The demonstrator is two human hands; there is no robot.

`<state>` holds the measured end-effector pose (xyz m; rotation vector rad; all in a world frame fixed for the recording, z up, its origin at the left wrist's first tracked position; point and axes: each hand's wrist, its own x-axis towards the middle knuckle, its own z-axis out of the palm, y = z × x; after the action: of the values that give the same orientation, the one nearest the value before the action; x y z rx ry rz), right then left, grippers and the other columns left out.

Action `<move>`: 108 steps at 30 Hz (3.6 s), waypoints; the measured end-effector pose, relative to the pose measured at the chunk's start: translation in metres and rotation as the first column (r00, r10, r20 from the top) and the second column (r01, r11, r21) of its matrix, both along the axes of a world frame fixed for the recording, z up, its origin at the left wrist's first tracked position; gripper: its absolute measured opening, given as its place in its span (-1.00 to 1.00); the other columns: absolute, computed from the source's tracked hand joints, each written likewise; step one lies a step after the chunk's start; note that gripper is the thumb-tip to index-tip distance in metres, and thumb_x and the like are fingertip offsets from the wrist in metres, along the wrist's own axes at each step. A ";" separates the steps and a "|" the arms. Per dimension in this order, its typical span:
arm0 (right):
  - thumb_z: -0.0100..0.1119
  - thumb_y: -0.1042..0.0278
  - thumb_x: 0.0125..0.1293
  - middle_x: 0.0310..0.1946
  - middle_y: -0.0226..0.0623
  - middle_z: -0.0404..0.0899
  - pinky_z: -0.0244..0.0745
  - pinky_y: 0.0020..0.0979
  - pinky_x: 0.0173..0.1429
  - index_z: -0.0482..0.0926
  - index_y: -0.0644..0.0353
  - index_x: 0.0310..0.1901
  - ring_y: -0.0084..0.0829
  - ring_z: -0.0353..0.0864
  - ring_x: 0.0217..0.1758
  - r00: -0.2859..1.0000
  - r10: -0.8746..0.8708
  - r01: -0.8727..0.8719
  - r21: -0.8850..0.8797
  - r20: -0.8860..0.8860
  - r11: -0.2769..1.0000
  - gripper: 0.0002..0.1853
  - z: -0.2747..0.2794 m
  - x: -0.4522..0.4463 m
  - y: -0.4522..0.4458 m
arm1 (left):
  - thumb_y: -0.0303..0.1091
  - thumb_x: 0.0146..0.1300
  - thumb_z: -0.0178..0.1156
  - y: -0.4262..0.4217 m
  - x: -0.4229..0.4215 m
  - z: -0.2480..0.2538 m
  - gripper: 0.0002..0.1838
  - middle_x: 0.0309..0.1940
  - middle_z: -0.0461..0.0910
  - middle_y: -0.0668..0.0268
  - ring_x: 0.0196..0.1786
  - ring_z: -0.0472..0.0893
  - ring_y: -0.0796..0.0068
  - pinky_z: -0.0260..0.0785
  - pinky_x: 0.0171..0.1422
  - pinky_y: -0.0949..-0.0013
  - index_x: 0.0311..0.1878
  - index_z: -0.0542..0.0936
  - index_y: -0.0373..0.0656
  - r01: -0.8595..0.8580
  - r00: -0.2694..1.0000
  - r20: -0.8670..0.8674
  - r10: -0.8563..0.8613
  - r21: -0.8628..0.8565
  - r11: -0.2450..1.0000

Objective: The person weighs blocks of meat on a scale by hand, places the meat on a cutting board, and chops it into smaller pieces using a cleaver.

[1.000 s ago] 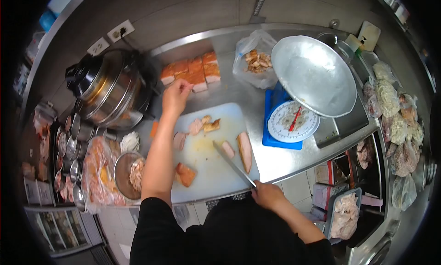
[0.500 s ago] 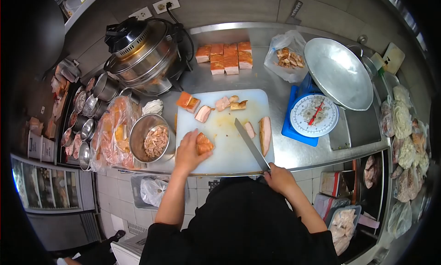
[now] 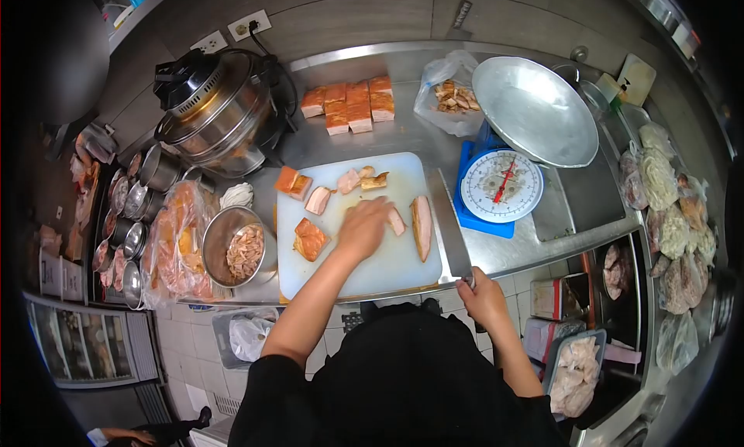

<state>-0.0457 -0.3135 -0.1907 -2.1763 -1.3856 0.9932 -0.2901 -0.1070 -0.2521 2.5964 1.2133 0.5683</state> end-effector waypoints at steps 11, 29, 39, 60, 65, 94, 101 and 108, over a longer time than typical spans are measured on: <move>0.27 0.05 0.38 -0.50 0.02 0.68 0.56 0.04 -0.18 0.58 0.23 0.03 0.11 0.73 -0.35 0.997 -0.075 0.073 0.077 0.021 0.994 -0.60 0.007 0.001 -0.028 | -0.49 0.18 0.29 -0.006 -0.014 -0.032 -0.65 -0.09 0.61 0.22 0.08 0.59 0.11 0.47 0.15 0.13 0.07 0.68 -0.12 0.128 0.992 0.009 -0.127 -0.125 0.984; 0.19 0.04 0.46 -0.38 0.01 0.73 0.59 0.09 -0.02 0.57 0.10 0.01 0.15 0.73 -0.19 0.866 0.463 -0.437 -0.166 0.190 0.884 -0.69 0.016 -0.011 0.011 | -0.35 0.20 0.43 -0.037 -0.028 -0.049 -0.80 -0.04 0.67 0.42 0.10 0.56 0.29 0.30 0.14 0.14 -0.11 0.69 -0.03 -0.148 0.954 0.263 0.141 0.005 0.989; 0.17 0.12 0.46 -0.31 0.05 0.74 0.58 0.11 -0.03 0.54 0.16 0.03 0.15 0.73 -0.16 0.802 0.530 -0.494 -0.194 0.275 0.848 -0.70 0.015 -0.019 0.020 | -0.35 0.21 0.41 -0.036 -0.024 -0.050 -0.85 -0.10 0.66 0.39 0.09 0.55 0.26 0.29 0.14 0.14 -0.15 0.72 -0.03 -0.179 0.953 0.244 0.177 -0.015 0.984; 0.27 0.10 0.50 -0.63 -0.36 0.51 0.40 -0.41 -0.57 0.55 0.24 -0.07 -0.55 0.49 -0.71 0.950 0.076 -0.102 -0.071 -0.302 0.992 -0.68 0.017 -0.020 0.037 | -0.51 0.06 0.32 -0.062 -0.044 -0.048 -0.78 -0.24 0.61 0.27 -0.10 0.60 0.20 0.37 0.06 0.13 -0.20 0.58 -0.11 -0.193 0.951 0.246 0.189 -0.008 0.981; 0.24 0.09 0.49 -0.63 -0.36 0.56 0.45 -0.39 -0.54 0.56 0.22 0.01 -0.51 0.55 -0.68 0.912 -0.049 -0.010 -0.142 -0.407 0.990 -0.67 -0.011 -0.006 0.008 | -0.58 0.26 0.27 -0.020 -0.026 -0.017 -0.88 -0.39 0.52 0.37 -0.34 0.52 0.55 0.45 -0.22 0.42 -0.18 0.57 -0.19 -0.227 0.716 0.521 0.465 -0.456 0.861; 0.17 0.10 0.44 -0.39 0.09 0.70 0.58 0.09 -0.06 0.53 0.25 -0.03 0.18 0.72 -0.21 0.878 0.437 -0.447 0.008 0.196 0.895 -0.66 0.014 -0.047 0.057 | -0.46 0.21 0.36 -0.057 -0.057 -0.036 -0.79 -0.10 0.62 0.23 0.04 0.58 0.11 0.45 0.10 0.10 -0.07 0.67 -0.13 -0.104 0.955 0.266 0.132 -0.115 0.988; 0.13 0.21 0.43 -0.28 0.06 0.74 0.61 0.02 0.03 0.55 0.24 -0.01 0.08 0.76 -0.12 0.728 0.611 -0.622 -0.075 0.309 0.779 -0.72 -0.001 -0.075 0.098 | -0.47 0.22 0.34 -0.051 -0.052 -0.046 -0.85 -0.18 0.61 0.25 0.00 0.58 0.13 0.44 0.08 0.11 -0.15 0.66 -0.15 -0.055 0.972 0.227 0.063 -0.043 0.998; 0.09 0.21 0.45 -0.21 0.05 0.76 0.60 0.02 0.09 0.54 0.27 0.03 0.06 0.76 -0.07 0.708 0.644 -0.618 -0.187 0.291 0.764 -0.70 0.009 -0.085 0.103 | -0.48 0.21 0.34 -0.045 -0.045 -0.047 -0.89 -0.22 0.60 0.21 -0.03 0.59 0.10 0.45 0.07 0.10 -0.20 0.67 -0.18 -0.063 0.971 0.226 0.074 -0.052 0.997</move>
<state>-0.1307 -0.2108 -0.1818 -2.0064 -2.4118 0.9011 -0.3355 -0.1522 -0.2995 2.3821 1.2278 0.8175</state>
